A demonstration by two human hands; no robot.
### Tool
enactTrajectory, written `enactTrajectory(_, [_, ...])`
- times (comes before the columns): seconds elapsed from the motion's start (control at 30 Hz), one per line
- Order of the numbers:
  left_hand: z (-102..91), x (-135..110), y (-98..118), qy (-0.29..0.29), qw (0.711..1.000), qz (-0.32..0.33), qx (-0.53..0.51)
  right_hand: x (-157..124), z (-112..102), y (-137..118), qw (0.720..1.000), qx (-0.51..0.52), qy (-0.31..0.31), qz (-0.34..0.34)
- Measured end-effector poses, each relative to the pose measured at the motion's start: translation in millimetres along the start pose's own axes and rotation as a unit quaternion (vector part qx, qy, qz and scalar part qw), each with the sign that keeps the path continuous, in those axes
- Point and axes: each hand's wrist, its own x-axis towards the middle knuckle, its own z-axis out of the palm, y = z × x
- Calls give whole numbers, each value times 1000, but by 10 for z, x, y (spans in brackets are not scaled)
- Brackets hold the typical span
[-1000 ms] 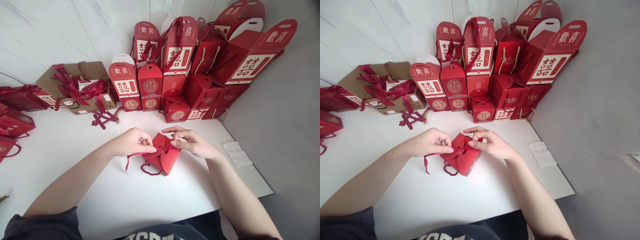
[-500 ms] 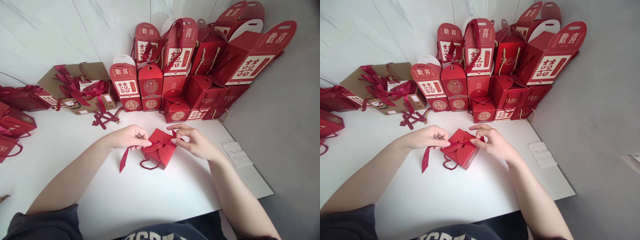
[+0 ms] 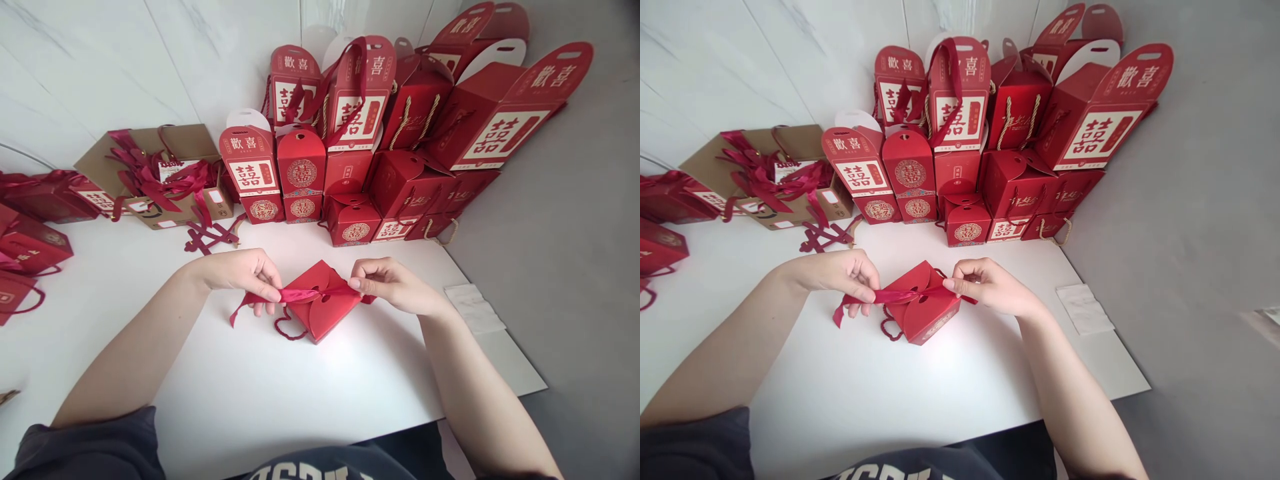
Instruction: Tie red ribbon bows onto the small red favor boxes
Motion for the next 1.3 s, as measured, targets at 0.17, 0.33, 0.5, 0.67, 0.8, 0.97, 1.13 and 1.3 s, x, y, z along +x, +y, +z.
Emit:
enactTrajectory(0.17, [11,-13,26,21,999,2,27,-5,-4,-3,995,64,-76,24])
enactTrajectory(0.33, [6,8,35,127,990,18,51,-12,16,26,989,99,-97,44])
enactTrajectory(0.5, [116,97,32,136,991,0,9,-4,30,52,989,98,-83,74])
enactTrajectory(0.67, [167,187,-8,167,986,20,2,4,25,24,995,68,-51,59])
enactTrajectory(0.8, [111,186,-38,135,990,12,36,-2,-9,17,999,16,-24,37])
enactTrajectory(0.97, [33,136,-57,74,995,-2,63,6,-35,40,998,-24,-24,56])
enactTrajectory(1.13, [4,19,4,74,978,66,182,16,-19,48,997,-17,-22,67])
enactTrajectory(1.3, [81,107,26,130,947,237,171,23,0,36,997,-13,-21,68])
